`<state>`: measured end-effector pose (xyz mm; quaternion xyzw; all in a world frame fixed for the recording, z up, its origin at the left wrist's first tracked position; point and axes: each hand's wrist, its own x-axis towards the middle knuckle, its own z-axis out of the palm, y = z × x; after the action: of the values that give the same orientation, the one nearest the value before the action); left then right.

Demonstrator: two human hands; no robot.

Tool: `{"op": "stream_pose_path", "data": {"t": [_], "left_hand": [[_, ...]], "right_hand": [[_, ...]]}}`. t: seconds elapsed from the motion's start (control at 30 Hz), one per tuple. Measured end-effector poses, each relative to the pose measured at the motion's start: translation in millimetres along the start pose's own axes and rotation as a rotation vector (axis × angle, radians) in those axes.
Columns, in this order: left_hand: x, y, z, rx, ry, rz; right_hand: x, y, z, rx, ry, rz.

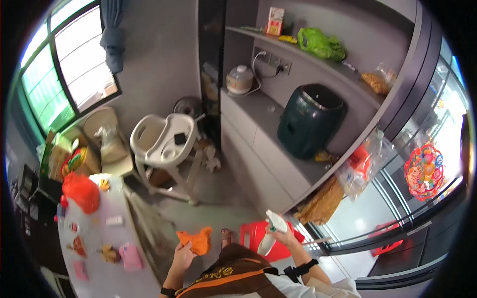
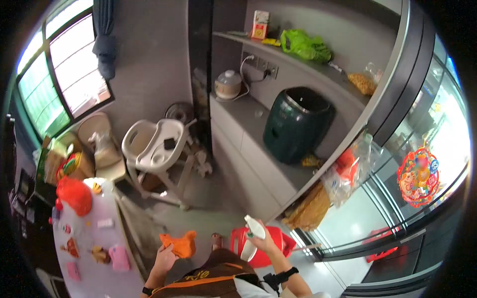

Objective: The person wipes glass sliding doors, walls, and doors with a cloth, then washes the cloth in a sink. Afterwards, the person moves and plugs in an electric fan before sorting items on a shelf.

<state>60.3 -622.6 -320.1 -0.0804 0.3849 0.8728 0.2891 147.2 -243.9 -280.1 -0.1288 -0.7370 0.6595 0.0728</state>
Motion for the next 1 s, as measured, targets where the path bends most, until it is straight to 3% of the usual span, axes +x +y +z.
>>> {"op": "stream_pose_path", "data": {"t": [0.1, 0.17, 0.3, 0.37, 0.43, 0.5, 0.53, 0.63, 0.7, 0.87, 0.93, 1.0], "left_hand": [[77.6, 23.7, 19.7, 0.052, -0.078, -0.045], [129.9, 46.1, 40.8, 0.098, -0.154, -0.07], [259.8, 85.1, 93.4, 0.074, -0.266, -0.168], [325.6, 109.4, 122.8, -0.005, -0.378, -0.246], [357.8, 133.1, 200.1, 0.251, -0.338, -0.021], [400.1, 154.6, 250.1, 0.224, -0.423, 0.002], [416.7, 166.8, 277.3, 0.231, -0.454, 0.034], [506.7, 176.6, 319.7, 0.143, -0.519, 0.05], [548.7, 184.4, 353.4, 0.154, -0.505, 0.08], [673.8, 161.6, 382.4, 0.13, -0.603, -0.037], [712.6, 147.6, 379.7, 0.474, -0.454, -0.122], [748.3, 135.2, 358.1, 0.612, -0.589, -0.078]], "right_hand": [[43.8, 4.8, -9.7, 0.088, -0.019, -0.065], [80.9, -1.1, -16.5, -0.141, -0.021, -0.08], [152.0, -35.4, -20.9, 0.15, 0.122, -0.143], [178.2, -40.3, -31.5, -0.155, 0.101, -0.248], [205.9, -62.1, -34.3, -0.23, 0.149, -0.255], [231.3, -89.1, -39.6, -0.507, 0.236, -0.448], [242.6, -102.2, -40.6, -0.506, 0.213, -0.416], [281.0, -137.4, -31.3, 0.042, 0.289, -0.38], [313.4, -147.9, -29.9, -0.111, 0.407, -0.366], [410.6, -186.8, -20.7, -0.081, 0.699, -0.564], [453.8, -189.8, -36.4, -0.166, 0.812, -0.493], [490.3, -181.1, -45.2, -0.208, 0.878, -0.467]]}}
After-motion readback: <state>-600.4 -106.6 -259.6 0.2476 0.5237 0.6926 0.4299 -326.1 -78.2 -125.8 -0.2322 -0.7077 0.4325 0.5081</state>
